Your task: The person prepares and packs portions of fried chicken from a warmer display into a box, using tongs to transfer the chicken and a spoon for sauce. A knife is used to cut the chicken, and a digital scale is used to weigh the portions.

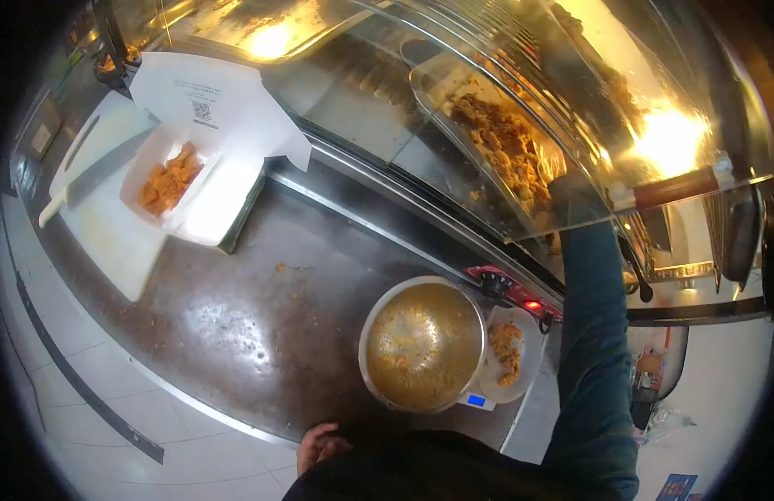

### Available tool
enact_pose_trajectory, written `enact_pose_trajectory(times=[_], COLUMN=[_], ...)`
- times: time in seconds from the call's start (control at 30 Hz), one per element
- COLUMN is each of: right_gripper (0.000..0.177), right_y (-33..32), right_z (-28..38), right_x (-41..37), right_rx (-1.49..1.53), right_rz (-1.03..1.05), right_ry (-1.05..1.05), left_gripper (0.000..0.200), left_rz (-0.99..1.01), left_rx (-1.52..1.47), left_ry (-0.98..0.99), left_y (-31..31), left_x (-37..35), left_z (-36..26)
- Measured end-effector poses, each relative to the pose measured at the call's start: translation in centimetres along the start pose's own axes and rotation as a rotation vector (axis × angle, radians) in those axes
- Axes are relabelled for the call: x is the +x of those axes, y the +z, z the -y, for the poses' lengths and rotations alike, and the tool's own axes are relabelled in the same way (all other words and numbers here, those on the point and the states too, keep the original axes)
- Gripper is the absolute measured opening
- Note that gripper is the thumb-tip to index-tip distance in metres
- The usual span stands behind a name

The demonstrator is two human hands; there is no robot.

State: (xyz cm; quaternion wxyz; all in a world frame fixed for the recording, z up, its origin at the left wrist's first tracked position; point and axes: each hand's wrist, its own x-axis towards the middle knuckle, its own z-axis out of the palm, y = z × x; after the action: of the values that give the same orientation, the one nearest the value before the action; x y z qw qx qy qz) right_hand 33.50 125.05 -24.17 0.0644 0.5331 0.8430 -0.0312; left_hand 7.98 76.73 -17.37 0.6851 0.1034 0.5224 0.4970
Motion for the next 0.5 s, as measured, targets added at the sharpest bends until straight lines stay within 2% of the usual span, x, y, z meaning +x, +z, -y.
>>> enact_pose_trajectory(times=[0.2, 0.33, 0.5], right_gripper=[0.027, 0.027, 0.026], right_y=[-1.4, -2.1, 0.3], right_z=[-0.8, -1.8, -2.2], right_x=[-1.6, -1.7, -3.5], right_rx=[0.023, 0.039, 0.075], right_rz=[-0.006, -0.026, 0.017], right_ry=[0.019, 0.040, 0.077], left_gripper=[0.029, 0.028, 0.030], left_rz=[0.049, 0.062, 0.039], left_rx=[-0.170, -0.127, -0.152], left_ry=[-0.076, -0.037, -0.098], left_y=[0.6, 0.7, 0.6], left_x=[-0.1, -0.1, -0.3], left_z=[-1.0, -1.1, -1.4])
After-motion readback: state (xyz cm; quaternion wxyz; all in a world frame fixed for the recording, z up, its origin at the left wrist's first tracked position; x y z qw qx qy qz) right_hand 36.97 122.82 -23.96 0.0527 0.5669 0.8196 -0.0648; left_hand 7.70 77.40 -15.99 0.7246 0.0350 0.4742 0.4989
